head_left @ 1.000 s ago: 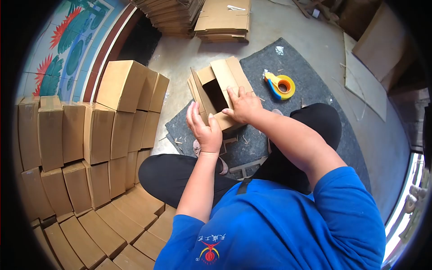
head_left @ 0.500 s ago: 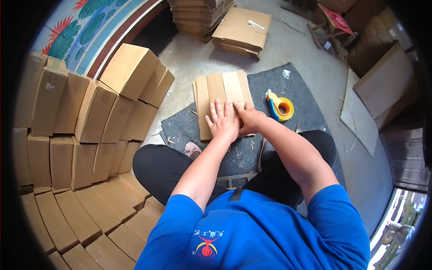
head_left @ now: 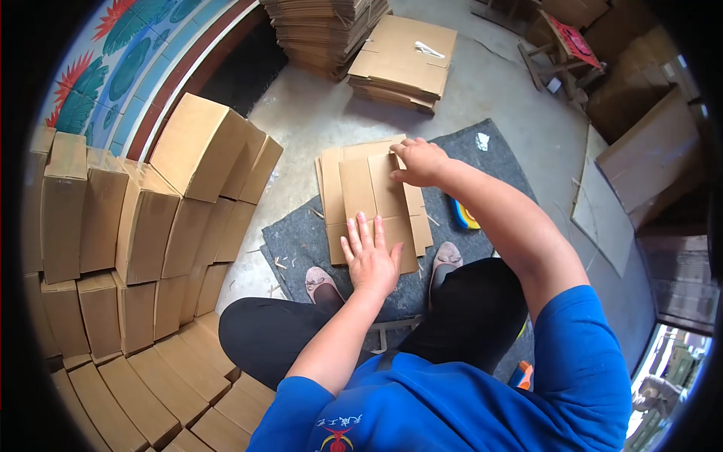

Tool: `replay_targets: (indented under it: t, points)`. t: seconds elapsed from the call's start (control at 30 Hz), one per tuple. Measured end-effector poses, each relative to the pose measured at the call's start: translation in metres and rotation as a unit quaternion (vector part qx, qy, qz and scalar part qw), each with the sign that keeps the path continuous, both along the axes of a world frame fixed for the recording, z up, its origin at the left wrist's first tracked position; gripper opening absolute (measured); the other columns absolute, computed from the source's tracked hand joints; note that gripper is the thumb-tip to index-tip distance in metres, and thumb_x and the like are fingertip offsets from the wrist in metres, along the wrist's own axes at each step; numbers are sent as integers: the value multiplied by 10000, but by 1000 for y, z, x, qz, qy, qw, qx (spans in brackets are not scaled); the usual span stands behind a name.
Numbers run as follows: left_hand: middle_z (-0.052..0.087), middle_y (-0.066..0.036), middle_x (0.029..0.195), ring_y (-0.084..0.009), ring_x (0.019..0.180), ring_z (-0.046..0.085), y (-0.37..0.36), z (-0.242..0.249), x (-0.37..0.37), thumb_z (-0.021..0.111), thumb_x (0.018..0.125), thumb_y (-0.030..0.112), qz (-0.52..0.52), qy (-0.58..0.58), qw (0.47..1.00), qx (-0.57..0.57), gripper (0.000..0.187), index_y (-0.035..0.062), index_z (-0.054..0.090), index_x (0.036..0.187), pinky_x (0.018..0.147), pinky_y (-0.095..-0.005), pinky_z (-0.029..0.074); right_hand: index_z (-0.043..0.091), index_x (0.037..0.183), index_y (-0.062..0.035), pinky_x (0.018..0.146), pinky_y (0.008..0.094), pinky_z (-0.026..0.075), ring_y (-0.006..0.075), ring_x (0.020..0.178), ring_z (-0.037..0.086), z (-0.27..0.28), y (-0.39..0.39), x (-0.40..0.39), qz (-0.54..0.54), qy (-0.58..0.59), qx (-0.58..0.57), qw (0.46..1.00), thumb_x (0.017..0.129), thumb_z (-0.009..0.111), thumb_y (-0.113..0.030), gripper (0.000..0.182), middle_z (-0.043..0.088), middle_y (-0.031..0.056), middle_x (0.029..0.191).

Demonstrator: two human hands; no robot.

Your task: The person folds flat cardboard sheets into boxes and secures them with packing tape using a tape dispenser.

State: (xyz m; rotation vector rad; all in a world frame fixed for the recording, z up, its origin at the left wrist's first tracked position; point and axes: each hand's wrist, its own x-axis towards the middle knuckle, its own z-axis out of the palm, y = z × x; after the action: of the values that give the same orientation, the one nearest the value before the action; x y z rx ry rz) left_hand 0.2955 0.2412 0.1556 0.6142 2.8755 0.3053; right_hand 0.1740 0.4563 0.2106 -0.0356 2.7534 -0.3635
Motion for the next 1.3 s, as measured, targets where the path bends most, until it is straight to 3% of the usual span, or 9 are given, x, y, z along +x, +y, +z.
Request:
replay_targets:
  t: [0.17, 0.3, 0.83, 0.9, 0.97, 1.0, 1.1, 1.2, 1.3]
  points:
    - [134, -253, 1595, -443, 1479, 93, -1, -1, -2, 572, 923, 437, -12, -5, 1000, 10, 761, 71, 286, 1526, 1174, -582, 107, 502, 1386, -80, 1058, 453, 403, 350, 1252, 491, -73, -6, -14, 5, 118, -165, 979, 906, 599, -481, 633, 546, 173, 1324]
    - [139, -280, 1584, -480, 1464, 103, 4, -1, -14, 610, 902, 419, -17, -26, 999, 9, 777, 53, 300, 1513, 1164, -601, 113, 584, 1197, -57, 971, 442, 444, 368, 1101, 547, -104, -15, -11, -71, 232, -308, 920, 873, 660, -346, 441, 583, 167, 1104]
    - [120, -294, 1586, -500, 1458, 100, 12, -4, -19, 589, 908, 417, -36, -22, 999, -30, 773, 25, 298, 1507, 1157, -601, 123, 690, 917, -45, 829, 435, 493, 342, 879, 617, -112, -17, -35, -217, 162, -366, 890, 939, 585, -307, 283, 684, 138, 917]
    - [105, -283, 1592, -483, 1468, 77, 13, 0, -20, 584, 918, 402, -37, -24, 999, -30, 754, 33, 299, 1510, 1166, -591, 105, 675, 946, -36, 824, 442, 492, 360, 884, 621, -114, -14, -36, -210, 165, -350, 898, 960, 549, -329, 319, 677, 164, 918]
    - [92, -277, 1596, -473, 1474, 59, 12, 0, -17, 575, 930, 387, -32, -25, 999, -32, 736, 38, 296, 1514, 1169, -592, 94, 684, 984, -76, 978, 471, 443, 379, 1019, 606, -116, -10, -37, -174, 116, -367, 907, 973, 488, -384, 365, 686, 165, 1012]
    - [84, -269, 1600, -463, 1479, 49, 13, 1, -15, 563, 941, 389, -28, -26, 999, -30, 722, 37, 298, 1513, 1168, -597, 90, 621, 1224, -92, 1060, 455, 390, 379, 1160, 553, -116, -8, -33, -172, 100, -378, 904, 978, 475, -425, 439, 639, 192, 1188]
    - [113, -268, 1594, -454, 1480, 62, 12, -2, -12, 553, 948, 411, -26, -1, 999, -33, 714, 36, 313, 1507, 1164, -610, 93, 365, 1477, -58, 1138, 437, 304, 391, 1338, 404, -95, 1, -6, -200, 88, -246, 944, 949, 514, -468, 685, 456, 219, 1438]
    - [185, -255, 1582, -425, 1476, 127, 14, 3, -14, 532, 949, 473, -31, 23, 996, -76, 716, 51, 348, 1497, 1178, -592, 103, 443, 1421, -5, 1112, 429, 355, 395, 1310, 466, -79, 27, 39, -250, 126, -364, 888, 953, 537, -414, 629, 507, 230, 1403]
    - [232, -255, 1568, -423, 1463, 184, 21, 16, -20, 539, 946, 478, -34, -5, 992, -120, 737, 42, 331, 1502, 1199, -500, 155, 527, 1351, -23, 933, 381, 482, 244, 1112, 606, -56, 47, 116, -379, 19, -494, 782, 973, 534, -378, 518, 615, 129, 1262]
